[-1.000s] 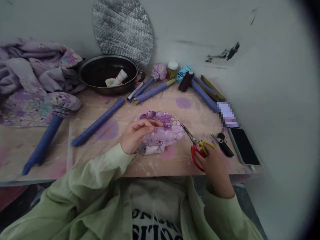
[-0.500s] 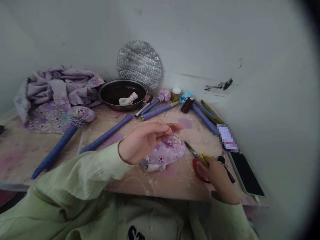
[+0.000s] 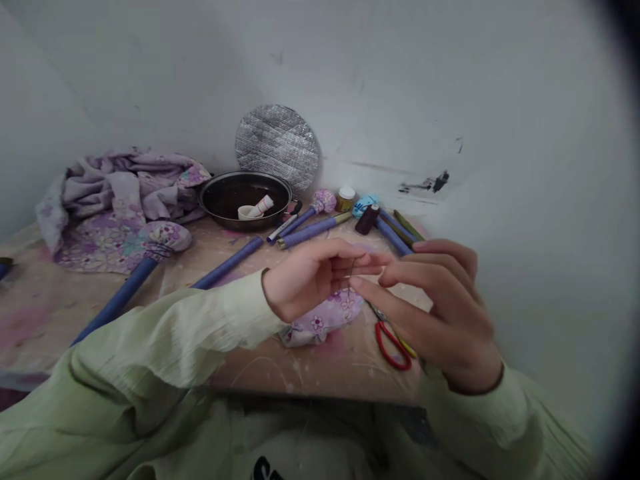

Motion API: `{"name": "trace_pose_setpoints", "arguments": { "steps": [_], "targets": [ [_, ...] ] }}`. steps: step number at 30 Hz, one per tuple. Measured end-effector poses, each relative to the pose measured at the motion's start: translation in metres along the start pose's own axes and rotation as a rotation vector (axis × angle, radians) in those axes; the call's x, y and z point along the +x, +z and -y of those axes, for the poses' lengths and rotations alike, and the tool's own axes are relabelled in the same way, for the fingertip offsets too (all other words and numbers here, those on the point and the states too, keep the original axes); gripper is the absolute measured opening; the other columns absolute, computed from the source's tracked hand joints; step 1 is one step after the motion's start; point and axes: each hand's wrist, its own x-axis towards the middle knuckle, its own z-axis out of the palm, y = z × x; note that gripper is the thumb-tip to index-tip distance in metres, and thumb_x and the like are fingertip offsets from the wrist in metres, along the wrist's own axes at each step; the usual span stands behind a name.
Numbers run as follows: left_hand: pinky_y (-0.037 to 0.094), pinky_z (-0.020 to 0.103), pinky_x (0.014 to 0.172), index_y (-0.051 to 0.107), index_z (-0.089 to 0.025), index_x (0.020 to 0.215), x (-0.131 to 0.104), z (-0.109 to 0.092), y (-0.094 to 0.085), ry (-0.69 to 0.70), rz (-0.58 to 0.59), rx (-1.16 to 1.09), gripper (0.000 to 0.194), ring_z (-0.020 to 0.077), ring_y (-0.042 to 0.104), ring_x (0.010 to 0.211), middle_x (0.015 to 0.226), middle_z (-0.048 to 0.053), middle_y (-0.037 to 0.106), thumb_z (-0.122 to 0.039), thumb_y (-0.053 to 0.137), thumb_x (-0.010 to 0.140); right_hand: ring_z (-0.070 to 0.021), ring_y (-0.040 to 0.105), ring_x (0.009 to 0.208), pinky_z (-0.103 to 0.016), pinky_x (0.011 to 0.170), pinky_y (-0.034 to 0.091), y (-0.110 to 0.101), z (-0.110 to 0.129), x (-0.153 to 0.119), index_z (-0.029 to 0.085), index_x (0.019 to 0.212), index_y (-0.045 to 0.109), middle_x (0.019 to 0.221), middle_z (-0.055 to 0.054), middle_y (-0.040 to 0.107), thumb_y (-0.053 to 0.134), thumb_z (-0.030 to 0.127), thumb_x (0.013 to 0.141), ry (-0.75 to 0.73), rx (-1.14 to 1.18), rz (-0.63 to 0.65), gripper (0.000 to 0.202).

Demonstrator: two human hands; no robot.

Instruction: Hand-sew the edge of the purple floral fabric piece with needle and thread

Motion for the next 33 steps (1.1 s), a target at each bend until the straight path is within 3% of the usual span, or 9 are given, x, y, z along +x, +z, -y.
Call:
{"name": "trace_pose_setpoints", "arguments": {
  "steps": [3, 12, 15, 19, 24, 29, 33],
  "targets": [
    [0.047, 0.024, 0.061, 0.072, -0.015, 0.062, 0.001, 0.002, 0.001, -0.019, -0.033, -0.046, 0.026, 0.0119, 0.061, 0.061, 0.063, 0.002, 0.071, -0.010, 0.053, 0.079, -0.0144, 0.061, 0.081, -0.037, 0.093, 0.044, 0.007, -0.004, 0.001, 0.028, 0.099, 0.066, 0.083, 0.003, 0.069, 0.068, 0.014, 0.082, -0.018, -0.018, -0.041, 0.023],
    [0.046, 0.026, 0.064, 0.070, -0.014, 0.064, 0.007, 0.007, -0.005, -0.083, -0.059, -0.069, 0.021, 0.0124, 0.061, 0.061, 0.064, 0.002, 0.069, -0.012, 0.055, 0.079, -0.0112, 0.058, 0.076, -0.037, 0.094, 0.037, 0.010, -0.007, 0.002, 0.028, 0.087, 0.065, 0.079, 0.006, 0.065, 0.062, 0.012, 0.086, -0.036, 0.017, 0.012, 0.017],
    [0.046, 0.026, 0.062, 0.069, -0.014, 0.063, 0.010, 0.012, -0.008, -0.092, -0.039, -0.102, 0.021, 0.0124, 0.061, 0.060, 0.065, 0.002, 0.069, -0.013, 0.056, 0.079, -0.0118, 0.060, 0.075, -0.037, 0.089, 0.040, 0.014, -0.009, 0.000, 0.031, 0.082, 0.066, 0.077, 0.007, 0.063, 0.063, 0.012, 0.085, 0.081, 0.126, -0.026, 0.019],
    [0.048, 0.021, 0.060, 0.068, -0.014, 0.069, 0.014, 0.017, -0.009, -0.060, -0.031, -0.186, 0.019, 0.0098, 0.061, 0.058, 0.066, 0.002, 0.068, -0.015, 0.055, 0.083, -0.0138, 0.062, 0.078, -0.034, 0.080, 0.046, 0.021, -0.013, -0.002, 0.029, 0.082, 0.069, 0.083, 0.004, 0.067, 0.066, 0.017, 0.084, 0.221, 0.420, -0.171, 0.013],
    [0.052, 0.020, 0.058, 0.065, -0.013, 0.073, 0.025, 0.016, -0.005, -0.008, -0.028, -0.263, 0.017, 0.0081, 0.060, 0.051, 0.063, 0.000, 0.065, -0.017, 0.055, 0.087, -0.0187, 0.063, 0.092, -0.039, 0.087, 0.049, 0.043, -0.013, -0.002, 0.030, 0.080, 0.071, 0.084, 0.002, 0.074, 0.067, 0.024, 0.084, 0.464, 0.740, -0.322, 0.009],
    [0.053, 0.020, 0.065, 0.066, -0.012, 0.070, 0.043, 0.014, -0.011, 0.081, -0.179, -0.332, 0.021, 0.0079, 0.065, 0.061, 0.071, 0.001, 0.069, -0.013, 0.053, 0.086, -0.0180, 0.063, 0.086, -0.039, 0.086, 0.051, 0.074, -0.014, -0.003, 0.035, 0.082, 0.075, 0.075, 0.003, 0.073, 0.074, 0.028, 0.078, 0.755, 1.070, -0.574, 0.008],
    [0.051, 0.020, 0.070, 0.068, -0.014, 0.067, 0.055, 0.013, -0.024, 0.301, -0.281, -0.250, 0.013, 0.0082, 0.065, 0.072, 0.080, -0.001, 0.070, -0.017, 0.063, 0.079, -0.0154, 0.067, 0.075, -0.034, 0.077, 0.053, 0.086, -0.018, -0.003, 0.032, 0.078, 0.075, 0.076, 0.004, 0.074, 0.078, 0.027, 0.072, 1.046, 1.038, -0.560, 0.008]
  ]
}}
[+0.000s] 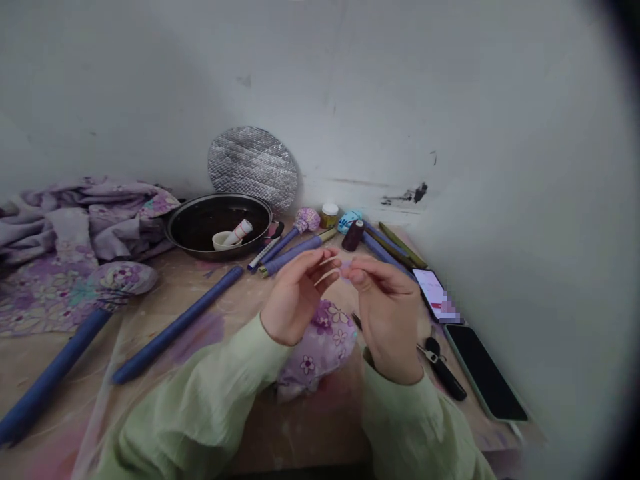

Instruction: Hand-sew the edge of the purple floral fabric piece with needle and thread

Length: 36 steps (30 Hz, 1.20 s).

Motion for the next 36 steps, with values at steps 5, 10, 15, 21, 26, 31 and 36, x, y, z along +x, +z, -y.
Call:
{"name": "trace_pose_setpoints", "arguments": {
  "steps": [5, 10, 15, 21, 26, 31, 36],
  "targets": [
    [0.048, 0.022, 0.079, 0.068, -0.017, 0.065, 0.014, -0.004, -0.022, 0.487, 0.100, 0.374, 0.011, 0.0111, 0.061, 0.086, 0.087, 0.000, 0.068, -0.018, 0.071, 0.076, -0.0122, 0.068, 0.067, -0.025, 0.064, 0.054, -0.001, -0.006, 0.009, 0.027, 0.077, 0.073, 0.073, 0.004, 0.074, 0.084, 0.024, 0.062, 0.260, -0.049, -0.067, 0.020],
    [0.047, 0.030, 0.091, 0.069, -0.018, 0.070, 0.024, -0.015, -0.035, 0.706, 0.211, 0.759, 0.010, 0.0150, 0.061, 0.096, 0.095, 0.004, 0.067, -0.015, 0.068, 0.079, -0.0137, 0.068, 0.064, -0.025, 0.059, 0.054, -0.005, -0.012, 0.015, 0.024, 0.070, 0.073, 0.068, 0.002, 0.074, 0.085, 0.023, 0.057, 0.386, -0.157, 0.000, 0.018],
    [0.047, 0.034, 0.093, 0.067, -0.018, 0.073, 0.033, -0.029, -0.039, 0.693, 0.316, 1.024, 0.008, 0.0169, 0.062, 0.097, 0.098, 0.006, 0.067, -0.017, 0.068, 0.080, -0.0162, 0.069, 0.066, -0.029, 0.063, 0.055, -0.008, -0.018, 0.020, 0.024, 0.070, 0.076, 0.071, 0.000, 0.076, 0.084, 0.028, 0.060, 0.451, -0.257, 0.072, 0.013],
    [0.049, 0.029, 0.091, 0.067, -0.015, 0.075, 0.035, -0.037, -0.040, 0.711, 0.412, 1.272, 0.007, 0.0160, 0.063, 0.097, 0.100, 0.008, 0.069, -0.017, 0.066, 0.082, -0.0145, 0.065, 0.063, -0.028, 0.063, 0.051, -0.005, -0.020, 0.022, 0.024, 0.069, 0.077, 0.068, 0.001, 0.075, 0.080, 0.026, 0.064, 0.524, -0.350, 0.225, 0.006],
    [0.049, 0.030, 0.091, 0.067, -0.014, 0.076, 0.035, -0.041, -0.039, 0.695, 0.444, 1.377, 0.007, 0.0171, 0.064, 0.096, 0.100, 0.009, 0.069, -0.016, 0.064, 0.082, -0.0127, 0.059, 0.062, -0.027, 0.062, 0.046, -0.005, -0.023, 0.021, 0.024, 0.072, 0.077, 0.065, 0.003, 0.071, 0.074, 0.026, 0.072, 0.513, -0.375, 0.377, 0.003],
    [0.049, 0.030, 0.090, 0.067, -0.014, 0.075, 0.036, -0.043, -0.040, 0.628, 0.482, 1.382, 0.008, 0.0167, 0.065, 0.093, 0.098, 0.009, 0.069, -0.017, 0.064, 0.082, -0.0122, 0.054, 0.065, -0.027, 0.064, 0.042, -0.006, -0.033, 0.018, 0.023, 0.072, 0.074, 0.069, 0.002, 0.068, 0.071, 0.028, 0.074, 0.509, -0.276, 0.435, 0.006],
    [0.049, 0.033, 0.090, 0.067, -0.015, 0.074, 0.037, -0.042, -0.042, 0.552, 0.507, 1.362, 0.011, 0.0175, 0.065, 0.093, 0.099, 0.008, 0.069, -0.021, 0.065, 0.082, -0.0107, 0.050, 0.064, -0.026, 0.062, 0.041, -0.005, -0.039, 0.016, 0.023, 0.070, 0.073, 0.071, 0.003, 0.065, 0.074, 0.031, 0.070, 0.568, -0.161, 0.435, 0.008]
  ]
}}
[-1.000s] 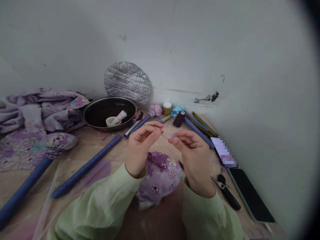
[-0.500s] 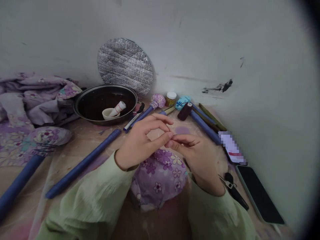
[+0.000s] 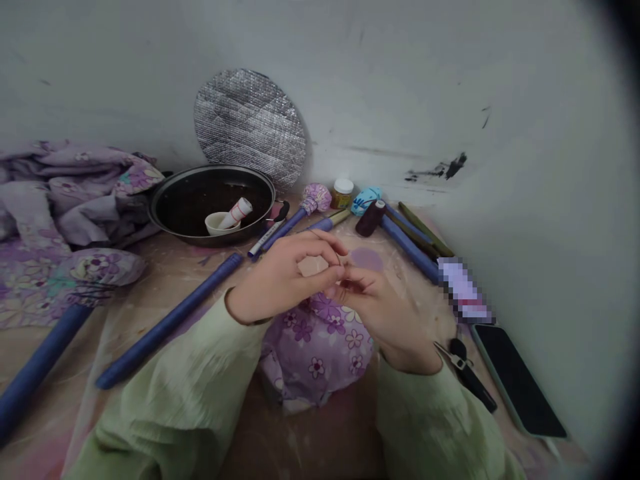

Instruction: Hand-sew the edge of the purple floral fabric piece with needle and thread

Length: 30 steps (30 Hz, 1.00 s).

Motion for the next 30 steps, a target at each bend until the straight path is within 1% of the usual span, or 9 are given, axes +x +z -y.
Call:
{"name": "trace_pose_setpoints", "arguments": {
  "steps": [3, 8, 11, 14, 16, 18, 20, 23, 30],
  "targets": [
    [0.050, 0.033, 0.088, 0.068, -0.015, 0.074, 0.001, 0.002, 0.002, -0.015, 0.026, -0.055, 0.011, 0.0180, 0.066, 0.092, 0.099, 0.008, 0.069, -0.022, 0.066, 0.082, -0.0110, 0.051, 0.065, -0.026, 0.063, 0.042, 0.002, -0.002, -0.002, 0.024, 0.069, 0.073, 0.071, 0.002, 0.065, 0.077, 0.036, 0.067, 0.065, 0.122, 0.035, 0.013],
    [0.053, 0.026, 0.070, 0.070, -0.015, 0.076, 0.003, 0.003, 0.001, -0.128, 0.075, -0.135, 0.021, 0.0163, 0.068, 0.077, 0.089, 0.006, 0.073, -0.027, 0.057, 0.087, -0.0104, 0.053, 0.067, -0.025, 0.067, 0.043, 0.007, -0.001, -0.007, 0.026, 0.060, 0.072, 0.065, 0.005, 0.064, 0.084, 0.036, 0.057, 0.152, 0.430, 0.015, 0.015],
    [0.050, 0.023, 0.062, 0.069, -0.014, 0.074, 0.002, 0.001, -0.005, -0.192, 0.114, -0.041, 0.029, 0.0141, 0.065, 0.067, 0.073, 0.004, 0.072, -0.027, 0.050, 0.091, -0.0105, 0.053, 0.068, -0.027, 0.072, 0.043, 0.008, 0.004, -0.008, 0.026, 0.058, 0.072, 0.065, 0.005, 0.063, 0.085, 0.035, 0.056, 0.197, 0.509, -0.013, 0.016],
    [0.047, 0.021, 0.057, 0.069, -0.014, 0.076, 0.000, -0.001, -0.011, -0.210, 0.045, 0.102, 0.024, 0.0126, 0.061, 0.063, 0.070, 0.003, 0.069, -0.028, 0.054, 0.089, -0.0114, 0.054, 0.070, -0.028, 0.075, 0.043, 0.008, 0.009, -0.010, 0.025, 0.057, 0.071, 0.068, 0.004, 0.064, 0.085, 0.034, 0.055, 0.201, 0.525, -0.062, 0.016],
    [0.047, 0.021, 0.059, 0.069, -0.015, 0.082, 0.000, -0.002, -0.013, -0.167, -0.035, 0.169, 0.017, 0.0126, 0.061, 0.065, 0.075, 0.003, 0.070, -0.028, 0.058, 0.086, -0.0116, 0.054, 0.070, -0.029, 0.075, 0.043, 0.007, 0.011, -0.011, 0.025, 0.055, 0.070, 0.070, 0.004, 0.064, 0.086, 0.033, 0.055, 0.184, 0.532, -0.107, 0.017],
    [0.049, 0.023, 0.065, 0.069, -0.016, 0.087, 0.000, -0.004, -0.012, -0.074, -0.074, 0.181, 0.013, 0.0137, 0.062, 0.072, 0.081, 0.004, 0.070, -0.026, 0.061, 0.085, -0.0118, 0.054, 0.070, -0.029, 0.075, 0.043, 0.006, 0.012, -0.012, 0.025, 0.054, 0.070, 0.071, 0.004, 0.064, 0.086, 0.033, 0.054, 0.178, 0.538, -0.133, 0.018],
    [0.050, 0.025, 0.071, 0.070, -0.017, 0.089, 0.000, -0.005, -0.011, 0.035, -0.049, 0.132, 0.011, 0.0147, 0.063, 0.077, 0.084, 0.005, 0.070, -0.023, 0.062, 0.085, -0.0119, 0.054, 0.071, -0.029, 0.077, 0.043, 0.006, 0.013, -0.013, 0.025, 0.055, 0.071, 0.070, 0.004, 0.065, 0.086, 0.034, 0.054, 0.177, 0.549, -0.129, 0.018],
    [0.051, 0.023, 0.071, 0.072, -0.018, 0.089, 0.000, -0.009, -0.009, 0.139, 0.026, 0.065, 0.010, 0.0135, 0.064, 0.077, 0.084, 0.005, 0.070, -0.018, 0.063, 0.085, -0.0125, 0.056, 0.071, -0.031, 0.079, 0.044, 0.006, 0.014, -0.014, 0.026, 0.056, 0.071, 0.066, 0.004, 0.065, 0.086, 0.036, 0.054, 0.178, 0.546, -0.113, 0.017],
    [0.052, 0.024, 0.071, 0.071, -0.021, 0.089, -0.004, -0.020, -0.006, 0.156, -0.008, 0.159, 0.010, 0.0140, 0.066, 0.079, 0.087, 0.003, 0.072, -0.018, 0.064, 0.084, -0.0151, 0.058, 0.075, -0.034, 0.081, 0.045, 0.005, 0.014, -0.015, 0.028, 0.058, 0.071, 0.068, 0.003, 0.066, 0.082, 0.038, 0.060, 0.138, 0.482, -0.126, 0.015]
  ]
}}
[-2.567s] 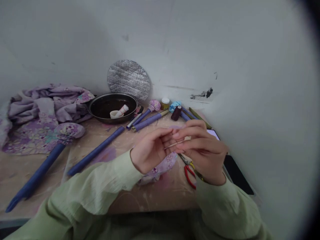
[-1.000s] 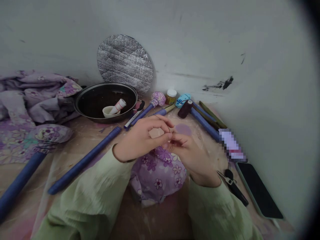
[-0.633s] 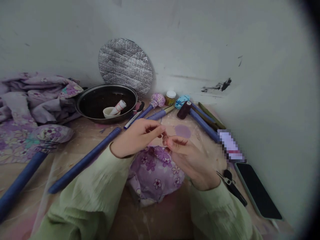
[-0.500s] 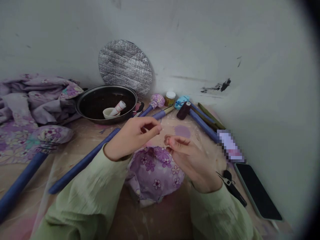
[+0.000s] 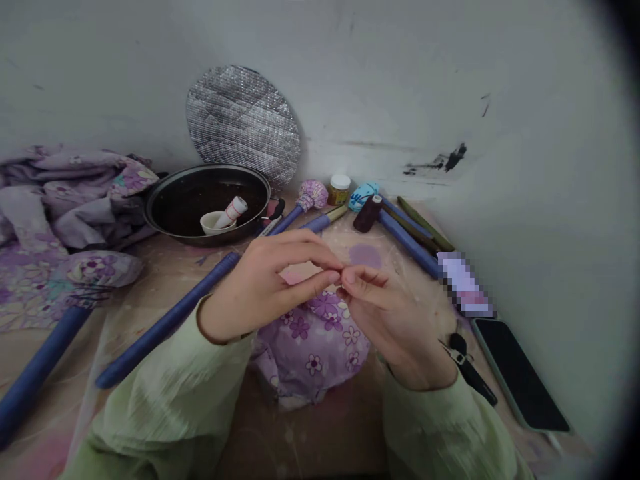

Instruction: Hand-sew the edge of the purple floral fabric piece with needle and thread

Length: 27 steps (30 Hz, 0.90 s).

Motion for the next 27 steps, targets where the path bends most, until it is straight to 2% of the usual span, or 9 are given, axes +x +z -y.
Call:
{"name": "trace_pose_setpoints", "arguments": {
  "steps": [6, 14, 18, 23, 27],
  "targets": [
    [0.051, 0.027, 0.072, 0.068, -0.021, 0.084, -0.002, -0.002, 0.003, 0.014, -0.019, 0.081, 0.009, 0.0157, 0.065, 0.079, 0.083, 0.003, 0.071, -0.018, 0.060, 0.086, -0.0173, 0.061, 0.080, -0.036, 0.083, 0.047, -0.001, -0.004, 0.001, 0.029, 0.060, 0.071, 0.072, 0.002, 0.069, 0.081, 0.041, 0.060, -0.003, -0.020, -0.008, 0.017],
    [0.047, 0.031, 0.075, 0.063, -0.019, 0.083, -0.004, 0.003, 0.009, 0.077, -0.047, 0.250, 0.010, 0.0177, 0.061, 0.079, 0.081, 0.004, 0.066, -0.020, 0.055, 0.088, -0.0194, 0.062, 0.084, -0.039, 0.088, 0.047, -0.002, -0.004, 0.003, 0.028, 0.064, 0.070, 0.075, 0.001, 0.069, 0.078, 0.038, 0.066, 0.006, -0.006, 0.008, 0.013],
    [0.047, 0.031, 0.073, 0.062, -0.020, 0.081, -0.004, 0.001, 0.008, 0.038, -0.042, 0.190, 0.010, 0.0170, 0.060, 0.076, 0.078, 0.003, 0.065, -0.020, 0.055, 0.088, -0.0199, 0.062, 0.085, -0.041, 0.088, 0.048, -0.001, -0.003, 0.002, 0.028, 0.064, 0.069, 0.074, 0.001, 0.068, 0.076, 0.040, 0.069, -0.001, -0.038, 0.005, 0.015],
    [0.049, 0.027, 0.072, 0.065, -0.020, 0.083, -0.002, -0.004, 0.007, -0.018, -0.074, 0.072, 0.008, 0.0156, 0.061, 0.076, 0.080, 0.003, 0.066, -0.020, 0.058, 0.087, -0.0169, 0.059, 0.079, -0.036, 0.083, 0.049, -0.002, -0.003, 0.001, 0.027, 0.064, 0.068, 0.072, 0.002, 0.066, 0.075, 0.039, 0.069, -0.030, 0.012, -0.023, 0.015],
    [0.051, 0.025, 0.070, 0.068, -0.017, 0.082, -0.001, -0.005, 0.016, -0.094, -0.107, -0.086, 0.004, 0.0141, 0.062, 0.074, 0.078, 0.002, 0.068, -0.021, 0.066, 0.083, -0.0185, 0.062, 0.087, -0.038, 0.085, 0.048, -0.003, -0.004, 0.001, 0.030, 0.071, 0.069, 0.080, 0.002, 0.068, 0.070, 0.042, 0.075, -0.088, 0.009, -0.019, 0.013]
  ]
}}
